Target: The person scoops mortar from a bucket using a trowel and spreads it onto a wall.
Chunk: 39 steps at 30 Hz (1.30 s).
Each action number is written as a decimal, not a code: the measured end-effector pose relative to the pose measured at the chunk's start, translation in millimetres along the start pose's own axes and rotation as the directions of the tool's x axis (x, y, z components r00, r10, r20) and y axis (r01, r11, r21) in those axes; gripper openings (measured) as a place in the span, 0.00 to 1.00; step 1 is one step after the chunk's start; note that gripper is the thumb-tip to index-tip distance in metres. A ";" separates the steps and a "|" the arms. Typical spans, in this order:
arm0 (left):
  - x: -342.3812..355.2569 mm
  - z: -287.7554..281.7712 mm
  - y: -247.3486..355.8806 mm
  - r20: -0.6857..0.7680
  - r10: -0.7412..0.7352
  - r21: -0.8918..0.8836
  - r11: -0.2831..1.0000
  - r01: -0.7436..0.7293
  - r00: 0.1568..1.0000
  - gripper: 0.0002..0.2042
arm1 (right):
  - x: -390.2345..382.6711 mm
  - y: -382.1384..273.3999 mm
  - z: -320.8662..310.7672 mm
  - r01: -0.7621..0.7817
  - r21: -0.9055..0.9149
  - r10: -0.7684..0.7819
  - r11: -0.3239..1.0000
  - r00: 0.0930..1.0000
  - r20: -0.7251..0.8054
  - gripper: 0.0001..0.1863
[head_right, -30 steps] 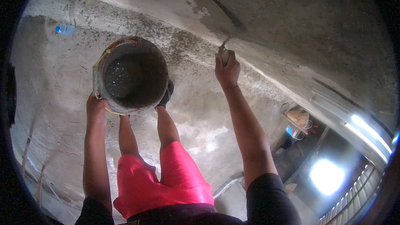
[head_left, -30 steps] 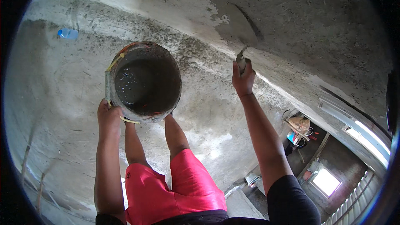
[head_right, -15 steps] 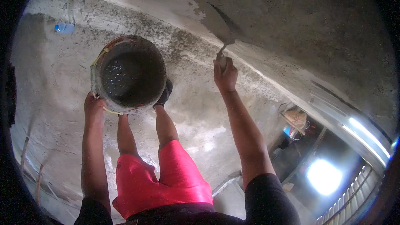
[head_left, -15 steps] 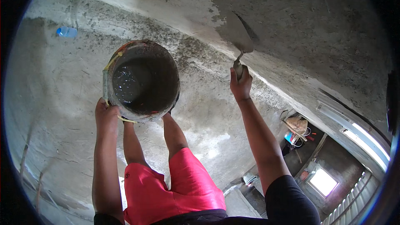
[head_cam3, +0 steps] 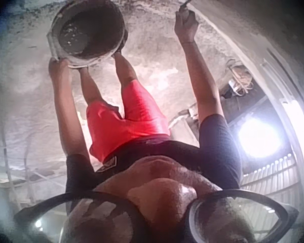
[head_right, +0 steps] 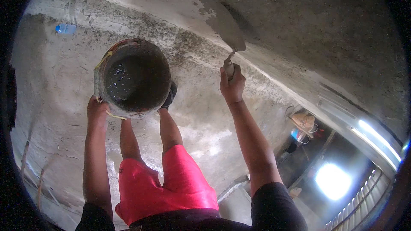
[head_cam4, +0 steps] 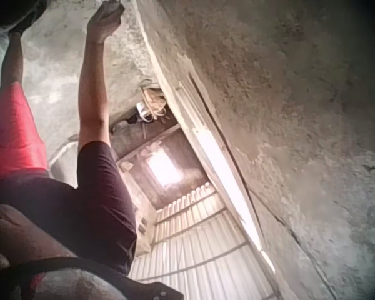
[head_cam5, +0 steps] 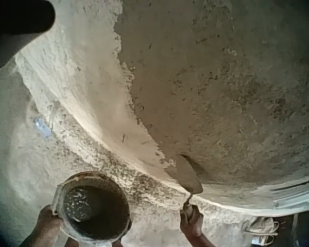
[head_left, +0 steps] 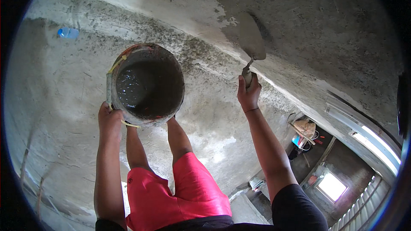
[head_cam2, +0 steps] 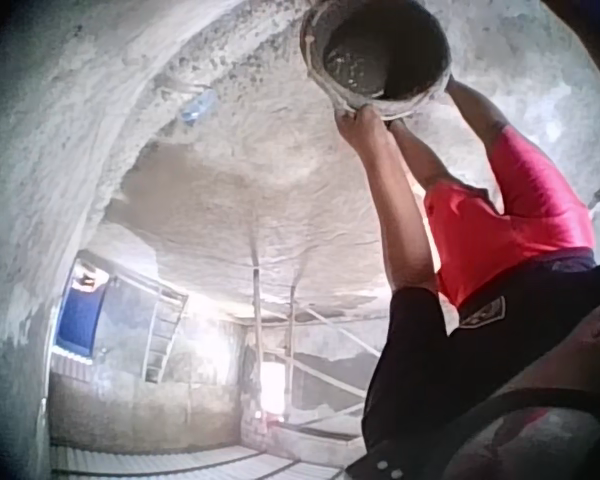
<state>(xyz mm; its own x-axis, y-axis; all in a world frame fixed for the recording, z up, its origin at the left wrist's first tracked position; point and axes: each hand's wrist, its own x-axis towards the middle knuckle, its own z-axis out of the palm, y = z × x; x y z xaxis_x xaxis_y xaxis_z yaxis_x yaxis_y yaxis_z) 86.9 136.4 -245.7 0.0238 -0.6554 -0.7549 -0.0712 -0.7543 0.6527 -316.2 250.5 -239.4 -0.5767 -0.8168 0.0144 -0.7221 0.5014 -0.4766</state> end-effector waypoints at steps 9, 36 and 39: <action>2.3 -5.3 -11.5 0.024 -0.002 -0.020 1.000 0.002 1.000 0.16 | 5.1 9.8 3.7 0.029 -0.034 -0.031 0.999 0.998 -0.051 0.16; -5.9 -5.4 -4.9 -0.015 -0.031 -0.002 1.000 0.031 0.999 0.18 | 18.5 -32.1 10.2 0.030 -0.052 -0.031 0.998 0.999 -0.034 0.15; -1.4 -12.6 -11.2 0.016 -0.013 -0.031 0.999 0.014 1.000 0.17 | -0.8 -28.4 9.9 0.011 0.054 -0.010 0.998 1.000 -0.028 0.14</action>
<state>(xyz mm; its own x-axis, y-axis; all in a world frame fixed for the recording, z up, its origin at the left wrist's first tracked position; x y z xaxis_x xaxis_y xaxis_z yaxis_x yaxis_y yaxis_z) 100.2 145.3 -251.2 0.0087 -0.6445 -0.7646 -0.0395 -0.7642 0.6437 -291.5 234.1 -234.6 -0.5803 -0.8132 0.0440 -0.7066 0.4759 -0.5236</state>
